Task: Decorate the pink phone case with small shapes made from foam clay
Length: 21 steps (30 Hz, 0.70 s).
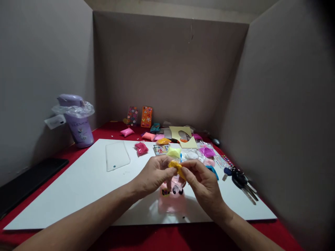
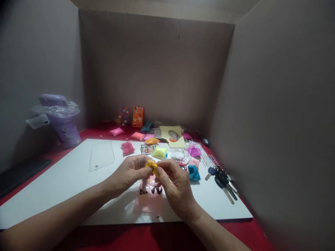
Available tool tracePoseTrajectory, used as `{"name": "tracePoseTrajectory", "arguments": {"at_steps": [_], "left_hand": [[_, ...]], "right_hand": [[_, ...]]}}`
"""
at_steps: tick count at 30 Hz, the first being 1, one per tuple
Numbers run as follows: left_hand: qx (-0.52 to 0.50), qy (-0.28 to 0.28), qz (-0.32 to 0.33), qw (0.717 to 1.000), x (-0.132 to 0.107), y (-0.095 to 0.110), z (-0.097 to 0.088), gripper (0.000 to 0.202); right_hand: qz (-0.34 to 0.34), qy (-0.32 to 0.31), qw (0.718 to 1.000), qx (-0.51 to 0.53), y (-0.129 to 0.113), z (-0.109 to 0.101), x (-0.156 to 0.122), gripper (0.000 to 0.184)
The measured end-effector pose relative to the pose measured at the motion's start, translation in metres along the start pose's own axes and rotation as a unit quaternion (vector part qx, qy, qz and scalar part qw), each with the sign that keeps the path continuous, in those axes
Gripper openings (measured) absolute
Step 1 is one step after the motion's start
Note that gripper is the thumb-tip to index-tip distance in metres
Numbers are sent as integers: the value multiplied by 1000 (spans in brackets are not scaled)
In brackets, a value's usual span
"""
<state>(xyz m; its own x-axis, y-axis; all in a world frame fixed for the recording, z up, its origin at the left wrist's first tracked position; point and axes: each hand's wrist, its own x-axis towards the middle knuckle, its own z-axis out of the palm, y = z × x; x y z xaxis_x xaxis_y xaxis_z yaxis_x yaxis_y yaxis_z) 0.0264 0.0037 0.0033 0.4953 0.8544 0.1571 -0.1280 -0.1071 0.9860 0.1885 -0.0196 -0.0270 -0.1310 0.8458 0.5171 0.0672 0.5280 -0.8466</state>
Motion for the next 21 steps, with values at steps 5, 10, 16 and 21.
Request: {"name": "tracePoseTrajectory", "arguments": {"at_steps": [5, 10, 16, 21], "left_hand": [[-2, 13, -18, 1000, 0, 1, 1, 23], [-28, 40, 10, 999, 5, -7, -3, 28], [-16, 61, 55, 997, 5, -8, -3, 29], [4, 68, 69, 995, 0, -5, 1, 29]], "right_hand": [[40, 13, 998, 46, -1, 0, 5, 17], [32, 19, 997, 61, 2, -1, 6, 16], [27, 16, 997, 69, 2, 1, 3, 19], [46, 2, 995, 93, -6, 2, 2, 20]]}}
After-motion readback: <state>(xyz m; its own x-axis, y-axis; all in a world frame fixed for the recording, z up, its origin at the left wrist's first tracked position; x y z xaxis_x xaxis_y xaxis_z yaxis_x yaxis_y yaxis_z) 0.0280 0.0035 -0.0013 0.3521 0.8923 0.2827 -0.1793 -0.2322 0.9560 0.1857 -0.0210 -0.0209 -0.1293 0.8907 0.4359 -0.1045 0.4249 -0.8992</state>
